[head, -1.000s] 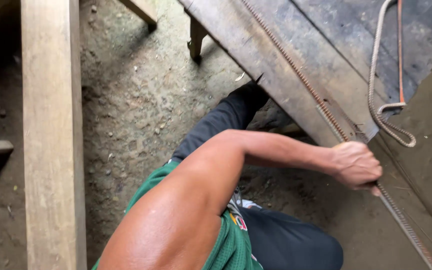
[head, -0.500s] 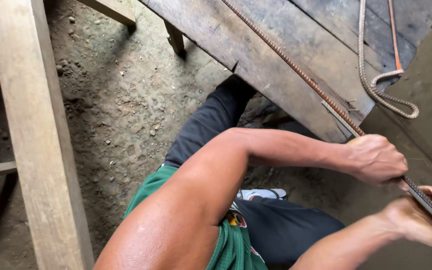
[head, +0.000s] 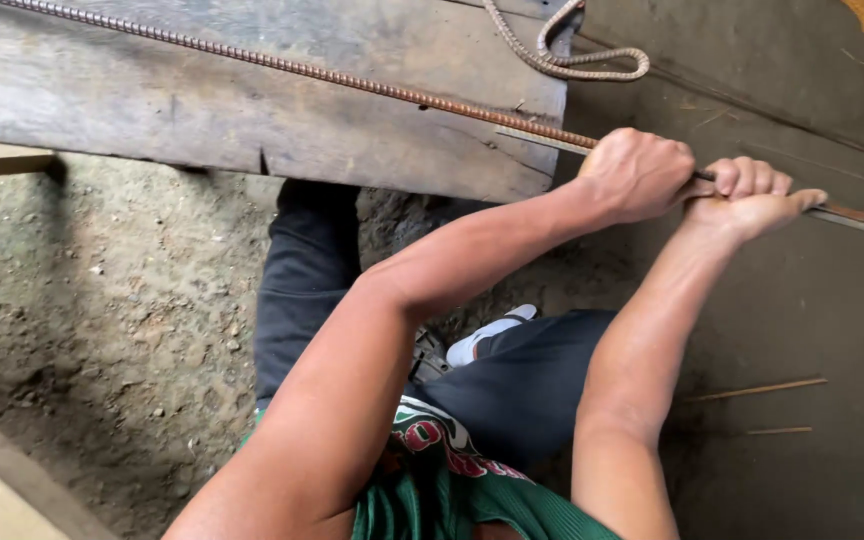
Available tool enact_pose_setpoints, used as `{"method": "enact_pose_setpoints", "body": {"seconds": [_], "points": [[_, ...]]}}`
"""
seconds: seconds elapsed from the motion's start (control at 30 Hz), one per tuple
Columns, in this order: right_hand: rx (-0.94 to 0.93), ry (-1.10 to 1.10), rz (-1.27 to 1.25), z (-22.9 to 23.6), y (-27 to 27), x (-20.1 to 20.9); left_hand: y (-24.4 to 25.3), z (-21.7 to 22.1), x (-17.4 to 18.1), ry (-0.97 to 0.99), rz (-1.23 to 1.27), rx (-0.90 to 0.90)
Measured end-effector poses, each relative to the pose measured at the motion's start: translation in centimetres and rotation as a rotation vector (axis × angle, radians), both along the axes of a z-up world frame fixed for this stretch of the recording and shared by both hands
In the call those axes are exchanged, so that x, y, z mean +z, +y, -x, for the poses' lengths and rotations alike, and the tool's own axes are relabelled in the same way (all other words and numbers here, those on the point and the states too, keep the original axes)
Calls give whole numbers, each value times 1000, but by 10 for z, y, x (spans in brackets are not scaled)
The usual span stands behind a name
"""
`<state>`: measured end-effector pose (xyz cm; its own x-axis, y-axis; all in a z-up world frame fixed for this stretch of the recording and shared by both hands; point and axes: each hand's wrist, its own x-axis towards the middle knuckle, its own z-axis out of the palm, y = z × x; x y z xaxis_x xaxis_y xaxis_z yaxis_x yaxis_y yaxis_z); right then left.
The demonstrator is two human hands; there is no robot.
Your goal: Sawing a metal rebar using a manual hacksaw on a wooden workbench
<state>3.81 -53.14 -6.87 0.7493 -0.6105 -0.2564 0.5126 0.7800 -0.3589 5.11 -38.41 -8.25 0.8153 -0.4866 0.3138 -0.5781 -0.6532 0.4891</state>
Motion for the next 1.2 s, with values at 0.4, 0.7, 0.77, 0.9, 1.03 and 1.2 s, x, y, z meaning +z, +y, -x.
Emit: {"method": "enact_pose_setpoints", "body": {"seconds": [0.4,0.7,0.77,0.9,1.03,1.2], "points": [[-50,136,18,-48,-57,-34,-62,-38,-37,-61,24,75],[23,-71,-54,-35,-81,-28,-99,-23,-48,-170,64,168],[21,-57,-49,-32,-86,-38,-109,-22,-60,-158,70,159],[-42,205,75,-40,-103,-77,-115,-23,-90,-214,55,183],[-101,222,-25,-39,-81,-68,-113,-27,-103,-274,-37,182],[-91,215,-49,-36,-71,-49,-121,-30,-106,-227,6,163]]}}
